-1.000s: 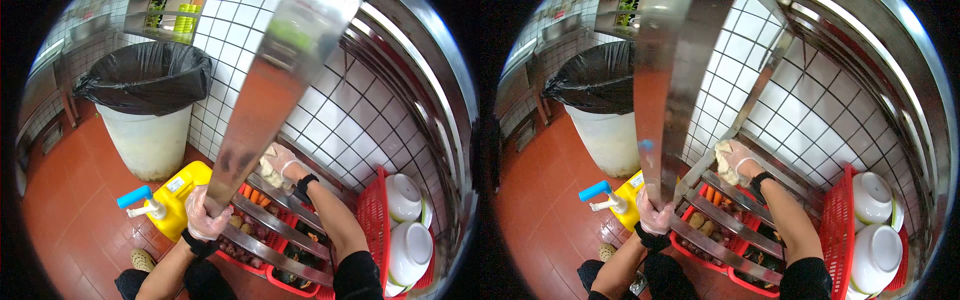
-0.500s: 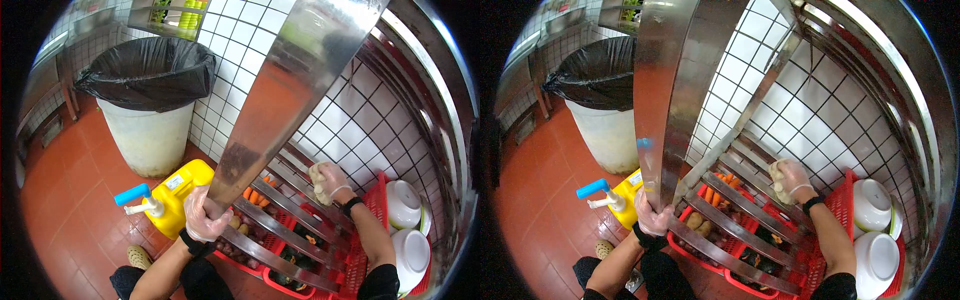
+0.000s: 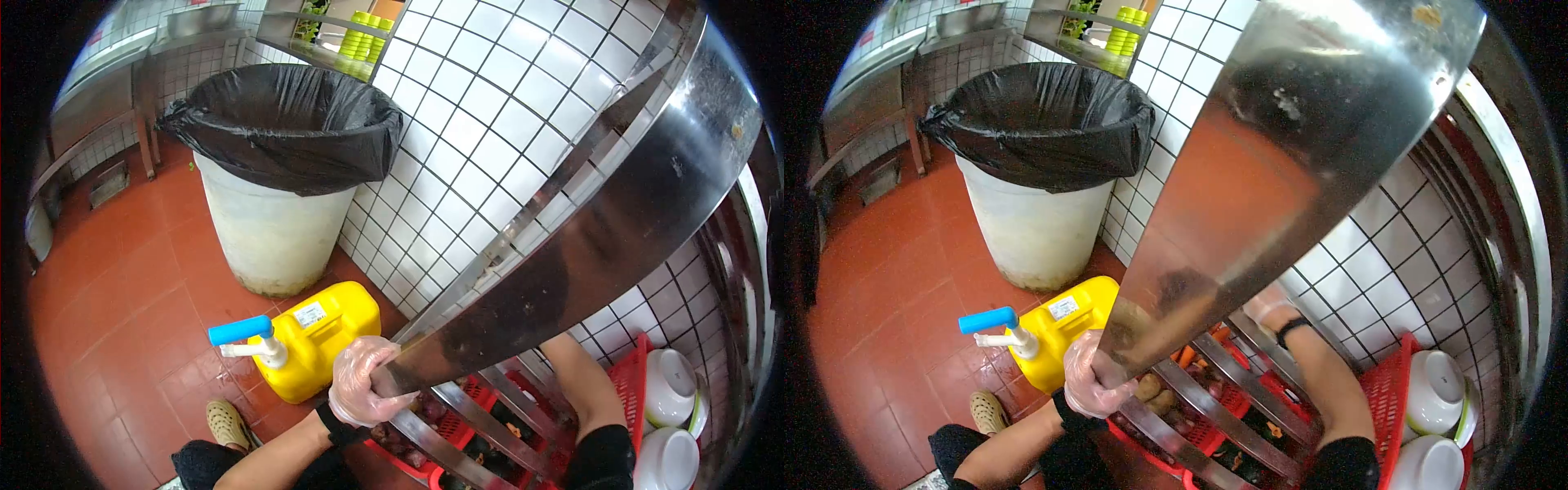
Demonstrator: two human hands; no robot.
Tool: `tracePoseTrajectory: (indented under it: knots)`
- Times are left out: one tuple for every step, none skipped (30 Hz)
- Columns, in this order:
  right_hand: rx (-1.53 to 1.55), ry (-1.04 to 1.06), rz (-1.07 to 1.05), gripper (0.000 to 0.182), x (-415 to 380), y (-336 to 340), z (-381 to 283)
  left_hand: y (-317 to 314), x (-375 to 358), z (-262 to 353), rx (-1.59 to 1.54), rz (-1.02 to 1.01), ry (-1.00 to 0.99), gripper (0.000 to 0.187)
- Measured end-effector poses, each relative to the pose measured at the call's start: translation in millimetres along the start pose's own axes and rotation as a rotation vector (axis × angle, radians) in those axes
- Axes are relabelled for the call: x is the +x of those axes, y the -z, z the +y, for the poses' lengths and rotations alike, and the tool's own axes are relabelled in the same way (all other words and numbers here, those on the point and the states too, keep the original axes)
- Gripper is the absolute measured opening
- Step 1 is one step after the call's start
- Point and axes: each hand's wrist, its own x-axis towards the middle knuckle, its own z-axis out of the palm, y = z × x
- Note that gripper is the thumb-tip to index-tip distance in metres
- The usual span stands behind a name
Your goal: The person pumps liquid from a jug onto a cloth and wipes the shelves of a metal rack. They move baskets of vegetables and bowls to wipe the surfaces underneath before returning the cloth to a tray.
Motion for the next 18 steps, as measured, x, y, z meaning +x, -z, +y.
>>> tracePoseTrajectory:
  knots:
    - [-0.046, -0.014, -0.022, 0.021, 13, -7, 4, 0, 4, 3, 0.063, 0.033, -0.055, 0.064]
    - [-0.086, -0.037, -0.049, 0.022, 23, -8, 2, 2, 6, 1, 0.059, 0.028, -0.077, 0.064]
    - [-0.127, -0.058, -0.09, 0.022, 28, -5, -4, 3, 4, 0, 0.047, 0.024, -0.086, 0.064]
    - [-0.185, -0.057, -0.133, 0.023, 37, 3, -3, 0, 4, 0, 0.038, 0.049, -0.093, 0.065]
    - [-0.236, -0.076, -0.179, 0.023, 35, 10, -6, 0, 0, -1, 0.052, 0.04, -0.1, 0.065]
    - [-0.276, -0.108, -0.226, 0.024, 26, 14, -14, 0, -2, -1, 0.067, 0.031, -0.106, 0.066]
    - [-0.095, -0.197, -0.122, 0.025, 22, 41, -34, 0, -5, -6, 0.033, 0.0, -0.068, 0.066]
    - [-0.082, -0.192, -0.114, 0.026, 13, 58, -41, -1, -6, -8, 0.0, -0.031, -0.03, 0.066]
    - [-0.07, -0.189, -0.107, 0.027, 2, 71, -46, -2, -6, -9, -0.007, -0.008, -0.036, 0.066]
    - [-0.051, -0.149, -0.056, 0.028, -16, 51, -29, -2, -6, -9, 0.023, 0.003, -0.038, 0.066]
    - [-0.033, -0.108, -0.007, 0.029, -34, 30, -11, -3, -8, -7, 0.046, 0.01, -0.03, 0.066]
    - [0.022, -0.178, -0.128, 0.028, -52, 49, -16, -4, -11, -6, 0.068, 0.018, -0.018, 0.066]
    - [0.037, -0.16, -0.145, 0.026, -71, 59, -12, -3, -11, -6, 0.053, 0.003, -0.022, 0.066]
    - [0.05, -0.145, -0.156, 0.025, -95, 68, -8, -3, -11, -6, 0.037, -0.012, -0.025, 0.067]
    - [0.051, -0.162, -0.207, 0.024, -116, 75, -6, -3, -10, -8, 0.03, -0.004, -0.044, 0.067]
    - [0.049, -0.167, -0.262, 0.023, -133, 81, -3, -3, -10, -9, 0.027, 0.014, -0.058, 0.068]
    - [0.019, -0.154, -0.272, 0.023, -146, 85, -1, -4, -9, -5, 0.039, 0.039, -0.07, 0.069]
    - [-0.008, -0.141, -0.274, 0.023, -156, 86, -1, -6, -7, -2, 0.051, 0.065, -0.081, 0.069]
